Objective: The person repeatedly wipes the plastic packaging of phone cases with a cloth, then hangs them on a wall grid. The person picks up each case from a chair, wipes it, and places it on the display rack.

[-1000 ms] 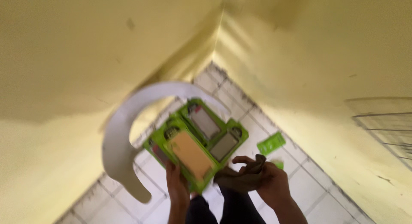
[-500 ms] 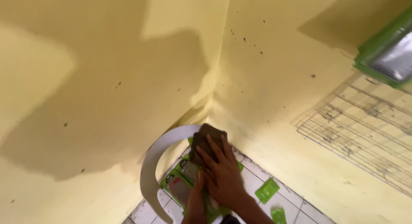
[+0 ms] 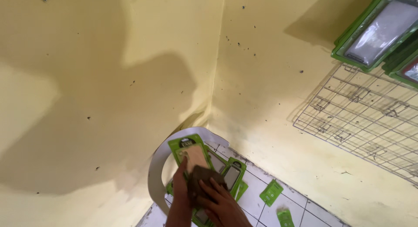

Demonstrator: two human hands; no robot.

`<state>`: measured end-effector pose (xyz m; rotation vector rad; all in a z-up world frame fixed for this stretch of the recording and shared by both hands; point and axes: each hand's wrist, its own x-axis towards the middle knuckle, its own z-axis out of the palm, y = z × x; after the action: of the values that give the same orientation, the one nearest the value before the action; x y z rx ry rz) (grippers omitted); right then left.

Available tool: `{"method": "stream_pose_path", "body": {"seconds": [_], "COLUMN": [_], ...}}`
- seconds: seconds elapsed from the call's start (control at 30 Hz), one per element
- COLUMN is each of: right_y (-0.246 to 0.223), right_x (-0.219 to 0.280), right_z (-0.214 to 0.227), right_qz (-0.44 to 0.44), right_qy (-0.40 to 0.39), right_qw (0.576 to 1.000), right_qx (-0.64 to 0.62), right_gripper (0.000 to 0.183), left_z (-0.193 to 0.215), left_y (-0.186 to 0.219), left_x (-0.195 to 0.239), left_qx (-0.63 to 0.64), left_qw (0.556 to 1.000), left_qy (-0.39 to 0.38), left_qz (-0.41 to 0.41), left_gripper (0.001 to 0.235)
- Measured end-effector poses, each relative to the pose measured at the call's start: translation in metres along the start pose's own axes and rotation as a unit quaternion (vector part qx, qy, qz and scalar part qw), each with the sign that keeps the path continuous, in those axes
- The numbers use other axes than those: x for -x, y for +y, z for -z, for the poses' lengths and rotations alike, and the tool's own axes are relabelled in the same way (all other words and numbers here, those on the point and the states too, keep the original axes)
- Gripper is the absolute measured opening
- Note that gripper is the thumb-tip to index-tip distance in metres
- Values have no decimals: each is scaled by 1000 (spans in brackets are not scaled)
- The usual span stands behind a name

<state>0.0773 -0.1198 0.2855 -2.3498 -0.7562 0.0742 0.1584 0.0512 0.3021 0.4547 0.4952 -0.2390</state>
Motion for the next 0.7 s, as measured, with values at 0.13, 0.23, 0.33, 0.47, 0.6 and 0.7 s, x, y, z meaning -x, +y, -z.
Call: {"method": "stream_pose_path", "body": {"seconds": [0.13,0.23,0.33,0.47,0.6,0.7], "right_y": [46,66,40,-29,-46,-43], "right_x": [40,38,24,0,-12,-14], "right_z": [-12,15,32,26,42,47], "right_qz": [-144,-388,-440,-135,-29,-69], "right_qy": [66,237,235,258,268,248], "right_qw": [979,822,798,926,958,963], "right_qx": [-132,-344,-338,-242,93,77], "right_gripper": [37,44,47,68,58,54], "left_z": [7,7,8,18,38,56], "left_y": [27,25,-22,-79,-60,-55], "left_x": [0,0,4,12,8,18], "left_qx": [-95,-224,-186,-262,-107,-52], "left_qw": [990,961,969,945,978,991], "left_qy": [8,39,-48,-162,-85,-89], "left_qz": [-107,-159,-153,-107,-158,-85], "left_gripper": [49,54,62,61,54,51]}}
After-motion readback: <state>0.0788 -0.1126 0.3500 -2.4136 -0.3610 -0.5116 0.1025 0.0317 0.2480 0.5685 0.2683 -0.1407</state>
